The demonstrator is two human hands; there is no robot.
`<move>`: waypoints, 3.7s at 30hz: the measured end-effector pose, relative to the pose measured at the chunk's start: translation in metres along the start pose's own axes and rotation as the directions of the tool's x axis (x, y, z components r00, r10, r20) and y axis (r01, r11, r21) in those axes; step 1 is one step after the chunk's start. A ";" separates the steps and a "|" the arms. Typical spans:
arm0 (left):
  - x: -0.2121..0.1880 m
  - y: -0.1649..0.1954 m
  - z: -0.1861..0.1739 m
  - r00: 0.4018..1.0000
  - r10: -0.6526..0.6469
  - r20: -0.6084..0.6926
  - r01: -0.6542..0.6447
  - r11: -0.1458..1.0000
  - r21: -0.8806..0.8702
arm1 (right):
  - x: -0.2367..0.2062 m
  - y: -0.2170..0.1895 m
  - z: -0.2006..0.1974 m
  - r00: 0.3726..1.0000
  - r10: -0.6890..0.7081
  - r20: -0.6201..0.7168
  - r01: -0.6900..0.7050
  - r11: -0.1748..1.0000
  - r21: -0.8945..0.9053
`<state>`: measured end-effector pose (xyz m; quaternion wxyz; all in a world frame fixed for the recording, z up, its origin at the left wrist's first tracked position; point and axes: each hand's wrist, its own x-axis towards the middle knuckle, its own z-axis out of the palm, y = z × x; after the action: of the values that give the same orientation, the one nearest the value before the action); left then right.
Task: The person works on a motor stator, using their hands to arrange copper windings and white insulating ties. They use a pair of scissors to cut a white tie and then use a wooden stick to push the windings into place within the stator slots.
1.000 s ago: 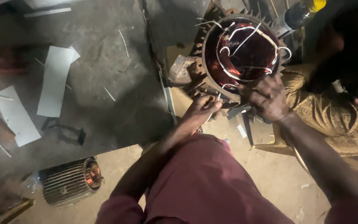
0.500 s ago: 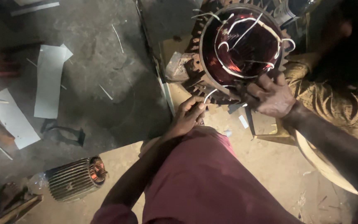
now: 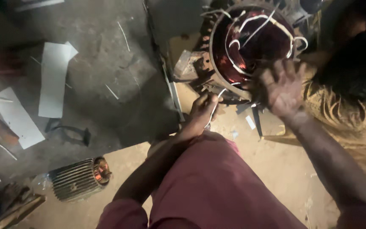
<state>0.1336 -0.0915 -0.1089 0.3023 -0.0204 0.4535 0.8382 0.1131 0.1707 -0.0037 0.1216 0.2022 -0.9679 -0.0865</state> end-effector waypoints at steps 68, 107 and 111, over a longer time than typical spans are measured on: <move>0.135 0.308 -0.091 0.909 0.166 0.383 -0.368 -0.112 0.923 | 0.021 -0.068 -0.012 0.587 0.735 -0.339 -0.443 0.642 0.625; -0.061 0.258 -0.073 0.995 0.082 0.063 -0.099 0.577 0.811 | 0.015 -0.071 -0.004 0.505 0.782 -0.366 -0.433 0.596 0.676; -0.061 0.251 -0.071 1.000 -0.018 -0.010 0.021 0.850 0.527 | 0.014 -0.071 -0.005 0.508 0.790 -0.343 -0.382 0.563 0.733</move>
<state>0.0346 -0.2785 0.0562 0.3035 0.0566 0.6664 0.6787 0.1285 0.1000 -0.0111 0.4009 -0.1171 -0.8460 0.3313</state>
